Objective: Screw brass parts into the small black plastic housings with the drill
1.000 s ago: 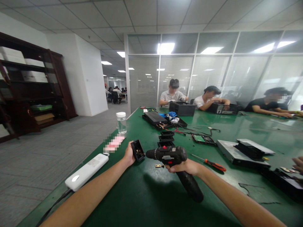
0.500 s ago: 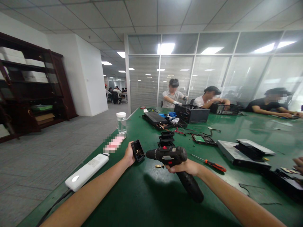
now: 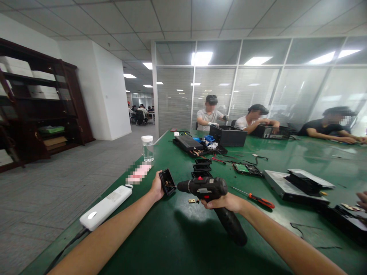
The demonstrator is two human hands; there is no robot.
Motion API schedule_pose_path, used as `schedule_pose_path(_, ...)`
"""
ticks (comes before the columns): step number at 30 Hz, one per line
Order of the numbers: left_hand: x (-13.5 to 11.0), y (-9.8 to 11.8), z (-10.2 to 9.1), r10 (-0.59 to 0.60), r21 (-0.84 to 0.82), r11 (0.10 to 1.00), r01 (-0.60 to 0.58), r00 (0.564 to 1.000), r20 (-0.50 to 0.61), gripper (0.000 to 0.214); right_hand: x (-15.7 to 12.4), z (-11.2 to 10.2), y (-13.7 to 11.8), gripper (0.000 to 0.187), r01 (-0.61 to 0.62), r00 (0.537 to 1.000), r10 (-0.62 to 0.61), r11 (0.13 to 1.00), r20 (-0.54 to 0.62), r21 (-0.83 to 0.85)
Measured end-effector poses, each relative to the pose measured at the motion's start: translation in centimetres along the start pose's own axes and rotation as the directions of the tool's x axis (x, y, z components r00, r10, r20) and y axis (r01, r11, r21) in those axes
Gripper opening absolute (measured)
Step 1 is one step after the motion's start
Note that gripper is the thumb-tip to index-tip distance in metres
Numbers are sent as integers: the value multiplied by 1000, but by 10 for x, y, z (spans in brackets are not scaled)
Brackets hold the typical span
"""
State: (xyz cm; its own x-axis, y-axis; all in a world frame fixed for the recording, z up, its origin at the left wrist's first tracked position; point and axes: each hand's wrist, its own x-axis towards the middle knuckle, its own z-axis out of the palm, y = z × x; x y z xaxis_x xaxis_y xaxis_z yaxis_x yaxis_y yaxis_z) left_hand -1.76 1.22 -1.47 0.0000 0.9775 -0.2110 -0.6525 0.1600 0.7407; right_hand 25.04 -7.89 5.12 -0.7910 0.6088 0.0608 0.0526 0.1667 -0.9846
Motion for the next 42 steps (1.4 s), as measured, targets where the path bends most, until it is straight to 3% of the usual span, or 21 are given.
schedule_pose_path(42, -1, 2, 1, -8, 3, 1000, 8, 1000, -17, 30, -2, 2, -3, 29, -52, 997, 50, 998, -58, -25)
